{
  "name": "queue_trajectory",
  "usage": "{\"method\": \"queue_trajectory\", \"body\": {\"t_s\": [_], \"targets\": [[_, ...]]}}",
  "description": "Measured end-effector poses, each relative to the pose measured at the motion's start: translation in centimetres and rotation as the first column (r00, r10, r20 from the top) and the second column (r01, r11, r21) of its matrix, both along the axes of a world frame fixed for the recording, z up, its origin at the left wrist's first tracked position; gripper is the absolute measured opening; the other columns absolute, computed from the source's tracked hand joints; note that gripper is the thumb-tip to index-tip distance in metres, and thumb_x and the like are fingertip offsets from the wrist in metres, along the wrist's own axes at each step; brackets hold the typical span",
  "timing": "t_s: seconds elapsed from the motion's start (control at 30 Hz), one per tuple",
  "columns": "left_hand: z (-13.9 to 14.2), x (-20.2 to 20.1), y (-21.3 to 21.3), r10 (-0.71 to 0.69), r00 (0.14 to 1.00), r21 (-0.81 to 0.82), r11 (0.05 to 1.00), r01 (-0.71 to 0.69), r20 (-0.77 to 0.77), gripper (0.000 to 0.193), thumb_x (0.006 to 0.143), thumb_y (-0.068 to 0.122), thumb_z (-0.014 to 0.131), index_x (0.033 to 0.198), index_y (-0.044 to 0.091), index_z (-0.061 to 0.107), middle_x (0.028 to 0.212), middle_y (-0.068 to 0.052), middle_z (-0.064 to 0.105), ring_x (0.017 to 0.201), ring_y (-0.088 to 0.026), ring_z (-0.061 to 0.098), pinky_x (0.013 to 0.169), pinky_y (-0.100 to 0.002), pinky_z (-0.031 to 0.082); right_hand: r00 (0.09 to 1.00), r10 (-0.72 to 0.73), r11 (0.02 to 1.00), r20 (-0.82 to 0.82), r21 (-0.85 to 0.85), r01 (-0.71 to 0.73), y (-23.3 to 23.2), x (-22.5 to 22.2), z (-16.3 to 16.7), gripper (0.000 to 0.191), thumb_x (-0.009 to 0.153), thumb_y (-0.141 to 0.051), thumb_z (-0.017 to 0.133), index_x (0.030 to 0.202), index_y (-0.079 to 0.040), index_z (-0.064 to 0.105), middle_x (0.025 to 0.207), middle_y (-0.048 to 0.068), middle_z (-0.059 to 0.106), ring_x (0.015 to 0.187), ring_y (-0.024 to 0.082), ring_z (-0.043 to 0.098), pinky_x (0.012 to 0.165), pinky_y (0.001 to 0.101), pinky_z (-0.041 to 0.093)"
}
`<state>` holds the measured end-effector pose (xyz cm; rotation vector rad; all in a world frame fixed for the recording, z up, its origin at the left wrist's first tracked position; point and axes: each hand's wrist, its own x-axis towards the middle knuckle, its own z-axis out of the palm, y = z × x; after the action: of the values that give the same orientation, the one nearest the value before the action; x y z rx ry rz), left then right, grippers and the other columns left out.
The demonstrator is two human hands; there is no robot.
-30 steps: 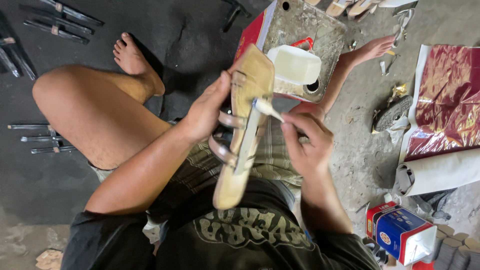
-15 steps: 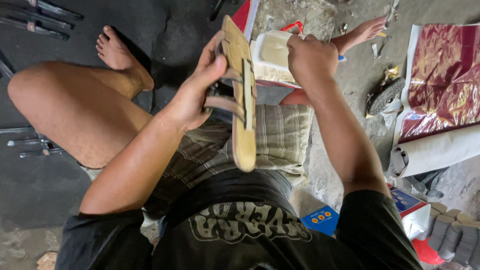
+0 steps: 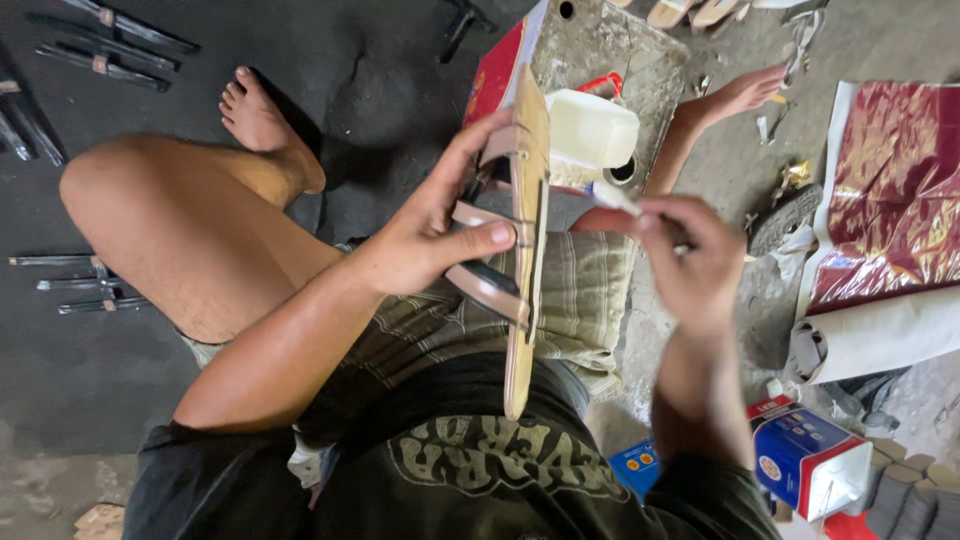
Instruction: The person sits on the floor and applies a white adhesive to the straps of a wooden sandal using a small brush. They repeatedly dip the brush into a container and coat the strap areas, then place the finished sandal on a nearby rack.
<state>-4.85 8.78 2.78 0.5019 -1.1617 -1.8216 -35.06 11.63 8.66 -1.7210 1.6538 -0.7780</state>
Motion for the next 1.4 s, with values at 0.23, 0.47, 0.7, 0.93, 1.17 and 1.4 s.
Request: {"method": "queue_trajectory", "body": {"t_s": [0.23, 0.47, 0.7, 0.93, 1.17, 1.4], "targets": [[1.1, -0.1, 0.8, -0.086, 0.996, -0.025, 0.996, 0.086, 0.011, 0.090, 0.100, 0.013, 0.075, 0.169, 0.008, 0.017, 0.169, -0.014, 0.036, 0.161, -0.026, 0.032, 0.134, -0.041, 0.027, 0.974, 0.047, 0.981, 0.223, -0.193, -0.003, 2.6, 4.7, -2.4, 0.011, 0.105, -0.002, 0.070, 0.116, 0.001, 0.067, 0.106, 0.009, 0.071, 0.088, 0.009, 0.064, 0.079, 0.0210, 0.051], [1.3, 0.0, 0.6, -0.126, 0.990, 0.020, 0.992, 0.127, -0.057, 0.089, 0.102, 0.013, 0.074, 0.170, 0.009, 0.016, 0.165, -0.014, 0.040, 0.156, -0.024, 0.039, 0.131, -0.041, 0.036, 0.965, 0.034, 0.978, 0.260, -0.206, 0.021, 1.7, 5.7, -2.5, 0.012, 0.104, -0.004, 0.071, 0.115, 0.000, 0.066, 0.109, 0.007, 0.071, 0.087, 0.008, 0.061, 0.078, 0.0216, 0.049], [1.3, 0.4, 0.7, -0.089, 0.994, 0.022, 0.996, 0.091, -0.070, 0.088, 0.105, 0.013, 0.073, 0.171, 0.008, 0.016, 0.165, -0.014, 0.036, 0.155, -0.022, 0.036, 0.135, -0.040, 0.032, 0.964, 0.123, 0.977, 0.235, -0.197, -0.077, 2.0, 5.2, -2.1, 0.010, 0.103, -0.004, 0.071, 0.111, 0.001, 0.067, 0.111, 0.013, 0.072, 0.099, 0.017, 0.069, 0.092, 0.0269, 0.054], [0.9, 0.5, 0.8, 0.020, 0.999, -0.085, 0.996, -0.017, 0.033, 0.081, 0.107, 0.013, 0.073, 0.166, 0.007, 0.017, 0.168, -0.014, 0.032, 0.159, -0.022, 0.029, 0.137, -0.039, 0.027, 0.943, 0.189, 0.965, 0.272, -0.229, -0.127, 2.0, 5.7, -1.8, 0.011, 0.103, -0.003, 0.069, 0.112, 0.000, 0.064, 0.109, 0.015, 0.071, 0.097, 0.020, 0.070, 0.089, 0.0293, 0.056], [0.6, 0.4, 0.9, 0.043, 0.999, -0.019, 0.999, -0.044, -0.001, 0.081, 0.109, 0.016, 0.072, 0.167, 0.005, 0.016, 0.169, -0.014, 0.032, 0.160, -0.022, 0.029, 0.136, -0.038, 0.025, 0.924, 0.270, 0.931, 0.270, -0.316, -0.180, 2.0, 6.2, -1.7, 0.010, 0.103, -0.003, 0.068, 0.110, 0.000, 0.063, 0.105, 0.015, 0.068, 0.097, 0.023, 0.070, 0.088, 0.0341, 0.057], [0.1, 0.2, 1.1, 0.072, 0.996, -0.084, 0.994, -0.067, 0.051, 0.081, 0.111, 0.015, 0.072, 0.167, 0.006, 0.015, 0.171, -0.013, 0.029, 0.157, -0.021, 0.026, 0.136, -0.037, 0.025, 0.916, 0.241, 0.950, 0.321, -0.273, -0.154, 2.3, 5.6, -2.0, 0.011, 0.105, -0.005, 0.069, 0.112, 0.000, 0.062, 0.110, 0.017, 0.069, 0.096, 0.021, 0.070, 0.084, 0.0310, 0.057]]}}
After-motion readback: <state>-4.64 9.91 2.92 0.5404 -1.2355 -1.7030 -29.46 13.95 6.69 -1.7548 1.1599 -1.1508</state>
